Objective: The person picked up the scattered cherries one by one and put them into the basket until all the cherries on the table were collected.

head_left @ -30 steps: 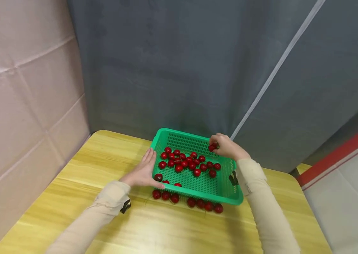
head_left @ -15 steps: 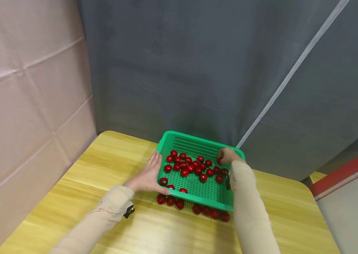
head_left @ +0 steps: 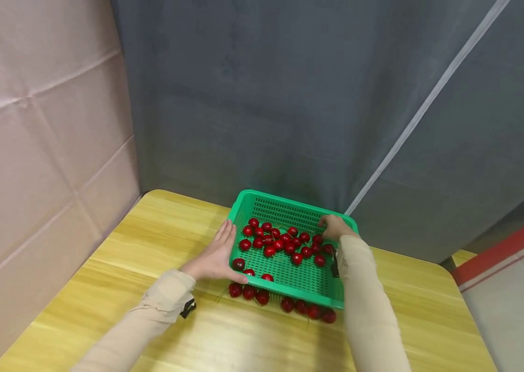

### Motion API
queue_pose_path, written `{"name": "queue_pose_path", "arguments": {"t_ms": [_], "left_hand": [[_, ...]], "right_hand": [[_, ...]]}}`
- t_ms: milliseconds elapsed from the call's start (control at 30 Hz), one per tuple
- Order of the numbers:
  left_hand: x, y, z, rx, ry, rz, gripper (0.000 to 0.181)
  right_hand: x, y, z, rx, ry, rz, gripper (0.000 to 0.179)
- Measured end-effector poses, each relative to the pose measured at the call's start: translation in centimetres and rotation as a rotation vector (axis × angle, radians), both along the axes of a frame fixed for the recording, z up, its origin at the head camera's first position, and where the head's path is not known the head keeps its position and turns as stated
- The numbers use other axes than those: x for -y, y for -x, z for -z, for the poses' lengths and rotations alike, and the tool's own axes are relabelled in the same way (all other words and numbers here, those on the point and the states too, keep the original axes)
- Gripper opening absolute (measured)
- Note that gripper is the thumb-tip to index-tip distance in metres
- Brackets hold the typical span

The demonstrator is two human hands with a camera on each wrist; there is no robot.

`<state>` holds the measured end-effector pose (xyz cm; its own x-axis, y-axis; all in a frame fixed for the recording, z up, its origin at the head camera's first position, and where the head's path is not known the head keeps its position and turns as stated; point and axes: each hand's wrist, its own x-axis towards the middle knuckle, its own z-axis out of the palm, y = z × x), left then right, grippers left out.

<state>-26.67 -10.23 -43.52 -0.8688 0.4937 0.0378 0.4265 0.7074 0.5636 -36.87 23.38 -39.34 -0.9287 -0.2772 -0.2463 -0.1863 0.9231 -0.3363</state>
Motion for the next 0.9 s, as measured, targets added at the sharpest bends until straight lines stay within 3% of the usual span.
{"name": "queue_pose_path", "arguments": {"t_ms": [167, 267, 400, 533, 633, 700, 800, 900], "left_hand": [[0.2, 0.2, 0.1, -0.002, 0.001, -0.002, 0.133], [0.2, 0.6, 0.1, -0.002, -0.006, 0.000, 0.133], [0.2, 1.1, 0.1, 0.006, 0.003, 0.008, 0.133], [0.3, 1.7, 0.0, 0.009, -0.002, 0.011, 0.133], [0.4, 2.1, 0.0, 0.010, -0.016, 0.007, 0.132], [0.5, 2.2, 0.0, 0.015, -0.012, 0.006, 0.132], [0.6, 2.2, 0.1, 0.025, -0.005, 0.011, 0.133], [0.6, 2.1, 0.1, 0.025, -0.011, 0.016, 0.133]], "right_hand": [[1.2, -0.5, -2.5, -0.127, 0.059, -0.134, 0.034], [3.3, -2.4, -5.2, -0.248, 0.099, -0.249, 0.031], [6.6, -7.6, -8.6, -0.391, 0.167, -0.425, 0.030], [9.4, -13.7, -10.0, -0.448, 0.205, -0.613, 0.026], [11.3, -17.1, -9.2, -0.433, 0.178, -0.752, 0.024], [12.5, -18.4, -7.8, -0.391, 0.133, -0.812, 0.026], [14.2, -18.8, -4.5, -0.309, 0.046, -0.836, 0.033], [16.0, -18.1, -0.7, -0.279, -0.052, -0.799, 0.041]]}}
